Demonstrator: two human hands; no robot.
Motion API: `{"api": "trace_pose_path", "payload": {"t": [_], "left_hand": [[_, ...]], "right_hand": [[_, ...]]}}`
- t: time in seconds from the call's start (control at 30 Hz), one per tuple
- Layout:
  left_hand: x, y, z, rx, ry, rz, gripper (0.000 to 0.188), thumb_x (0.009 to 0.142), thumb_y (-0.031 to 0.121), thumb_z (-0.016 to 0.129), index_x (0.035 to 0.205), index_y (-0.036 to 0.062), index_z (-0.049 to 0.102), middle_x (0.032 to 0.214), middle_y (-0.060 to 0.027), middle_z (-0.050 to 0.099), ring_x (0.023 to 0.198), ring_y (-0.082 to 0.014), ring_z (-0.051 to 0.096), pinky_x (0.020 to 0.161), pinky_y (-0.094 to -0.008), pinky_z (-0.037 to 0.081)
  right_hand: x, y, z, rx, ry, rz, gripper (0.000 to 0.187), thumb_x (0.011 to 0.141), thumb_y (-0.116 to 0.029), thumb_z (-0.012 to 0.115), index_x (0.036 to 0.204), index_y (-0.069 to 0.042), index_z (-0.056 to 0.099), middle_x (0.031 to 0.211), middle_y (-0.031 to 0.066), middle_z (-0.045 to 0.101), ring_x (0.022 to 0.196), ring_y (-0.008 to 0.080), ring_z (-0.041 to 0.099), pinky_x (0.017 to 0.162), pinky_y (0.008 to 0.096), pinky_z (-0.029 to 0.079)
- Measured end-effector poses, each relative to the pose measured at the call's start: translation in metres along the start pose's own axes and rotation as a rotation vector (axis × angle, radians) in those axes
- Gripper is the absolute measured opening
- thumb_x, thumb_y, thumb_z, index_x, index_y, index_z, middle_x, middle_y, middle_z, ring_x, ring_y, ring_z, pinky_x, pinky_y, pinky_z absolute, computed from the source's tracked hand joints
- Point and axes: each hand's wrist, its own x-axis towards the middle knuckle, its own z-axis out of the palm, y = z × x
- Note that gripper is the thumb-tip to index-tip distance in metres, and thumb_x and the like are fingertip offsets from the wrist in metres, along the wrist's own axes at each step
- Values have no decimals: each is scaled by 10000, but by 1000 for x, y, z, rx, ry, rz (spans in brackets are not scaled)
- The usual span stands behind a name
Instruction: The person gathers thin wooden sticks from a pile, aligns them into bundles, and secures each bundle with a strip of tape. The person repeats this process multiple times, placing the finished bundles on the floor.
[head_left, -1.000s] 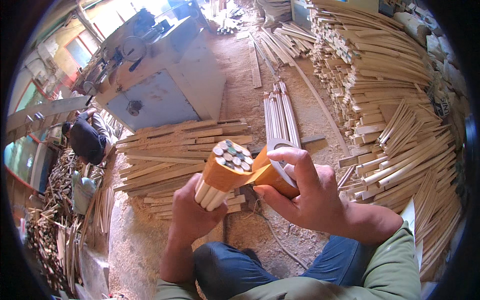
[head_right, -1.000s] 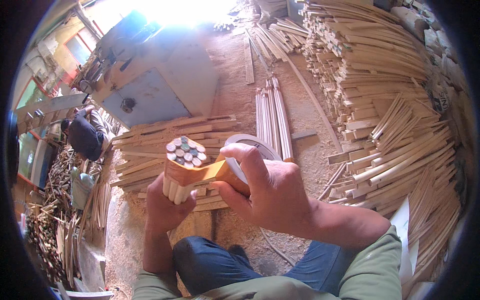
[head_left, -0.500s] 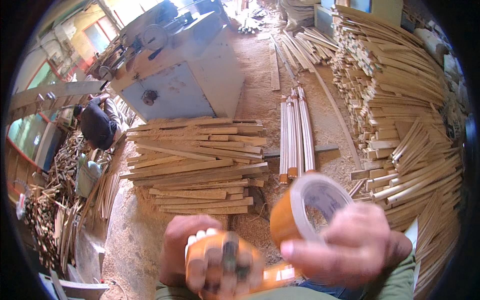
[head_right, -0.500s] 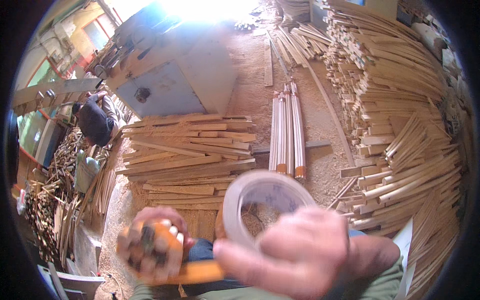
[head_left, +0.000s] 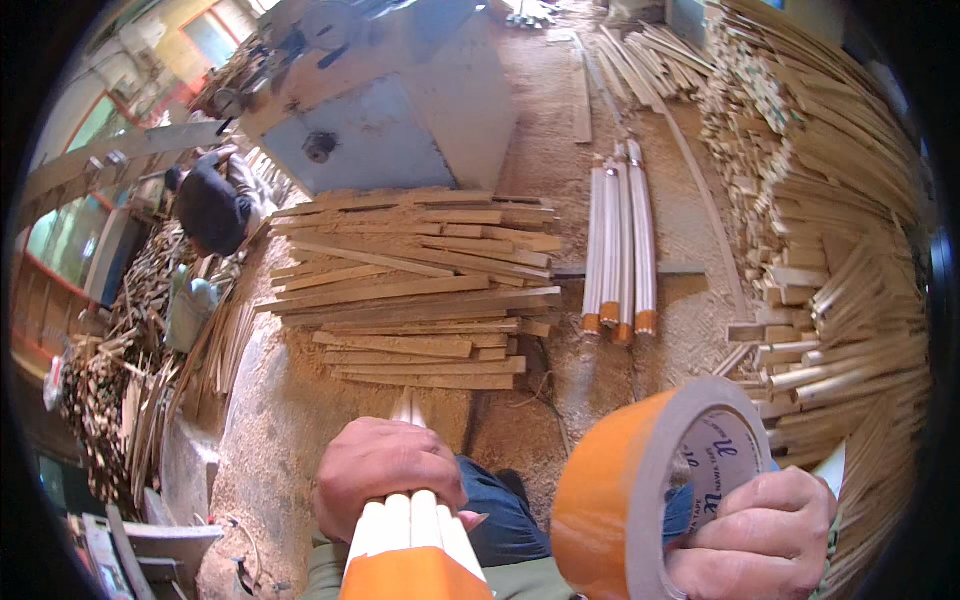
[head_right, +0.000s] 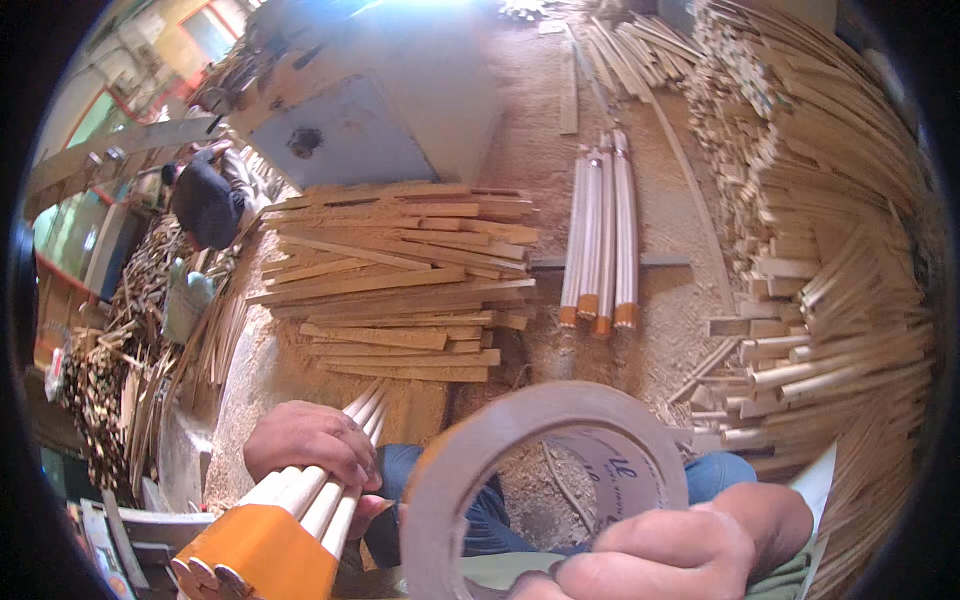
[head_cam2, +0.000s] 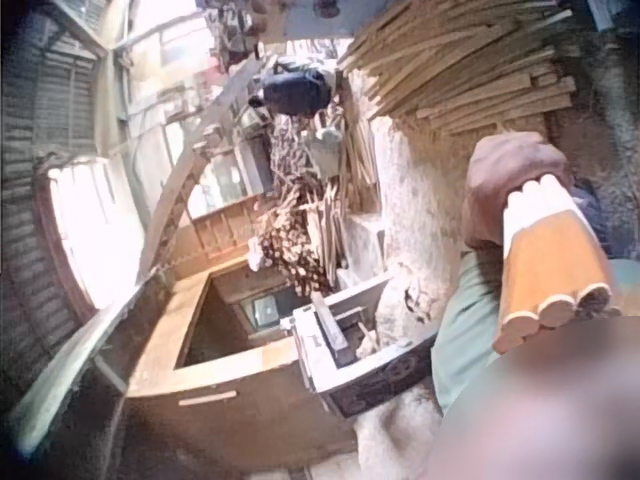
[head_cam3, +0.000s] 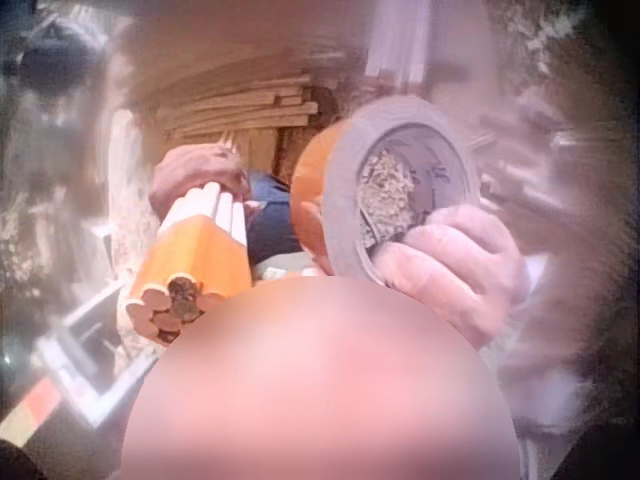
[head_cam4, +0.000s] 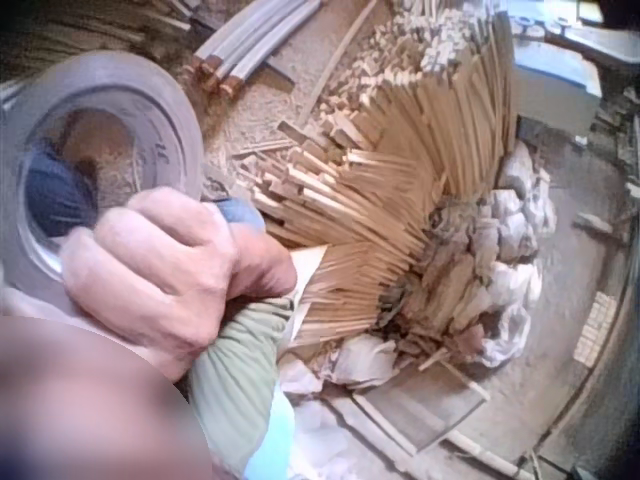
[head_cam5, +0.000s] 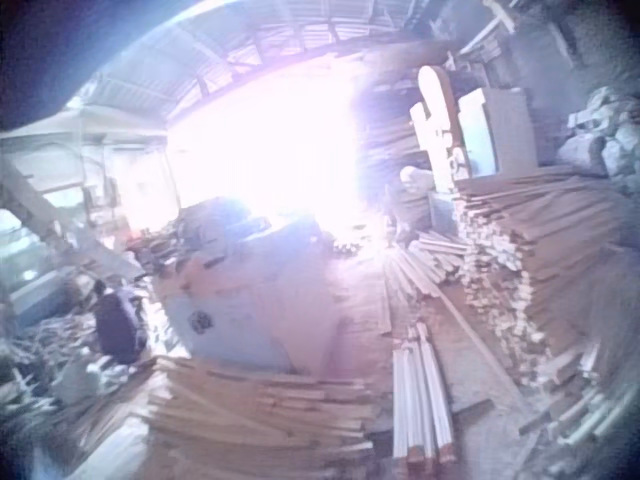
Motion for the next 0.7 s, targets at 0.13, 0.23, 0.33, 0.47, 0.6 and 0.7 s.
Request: {"api": "trace_pose_path", "payload": {"t": [0.13,0.23,0.33,0.47,0.6,0.7], "left_hand": [[-12,0,-9,-69,-35,-26,244,859,125,862,1049,53,728,927,-101,780,806,-237,766,735,-372,621],[-20,12,-16,-124,-49,-25,239,863,127,867,1042,53,725,923,-103,780,801,-237,764,727,-372,621],[5,21,-22,-165,-8,66,236,868,129,872,1034,54,722,918,-104,780,796,-237,762,719,-373,621],[74,20,8,106,410,176,284,860,124,857,1077,30,700,938,-120,774,833,-217,752,762,-367,611],[128,15,25,166,516,80,388,847,158,829,1185,38,682,943,-181,782,912,-304,808,818,-412,625],[141,23,44,247,425,157,376,828,143,840,1144,22,676,937,-156,766,880,-270,777,785,-406,614]], "right_hand": [[4,-3,-4,-36,53,-13,335,793,-125,851,1107,-244,859,760,-19,600,622,105,552,562,277,416],[12,-9,-12,10,-29,330,266,779,-135,873,1036,-191,840,720,-39,566,625,78,540,558,282,420],[11,18,9,67,305,610,243,939,-174,747,1174,-116,745,852,-16,625,728,79,603,640,257,480],[-6,82,33,489,754,795,296,1152,-225,578,1359,-17,618,1029,15,704,865,80,689,750,225,560],[-18,98,59,476,1047,924,735,1159,-444,528,1718,-49,260,1718,160,363,1536,204,413,1246,356,354],[8,95,74,33,808,471,783,1171,-476,455,1731,-27,139,1665,238,364,1392,273,524,1206,421,364]]}}
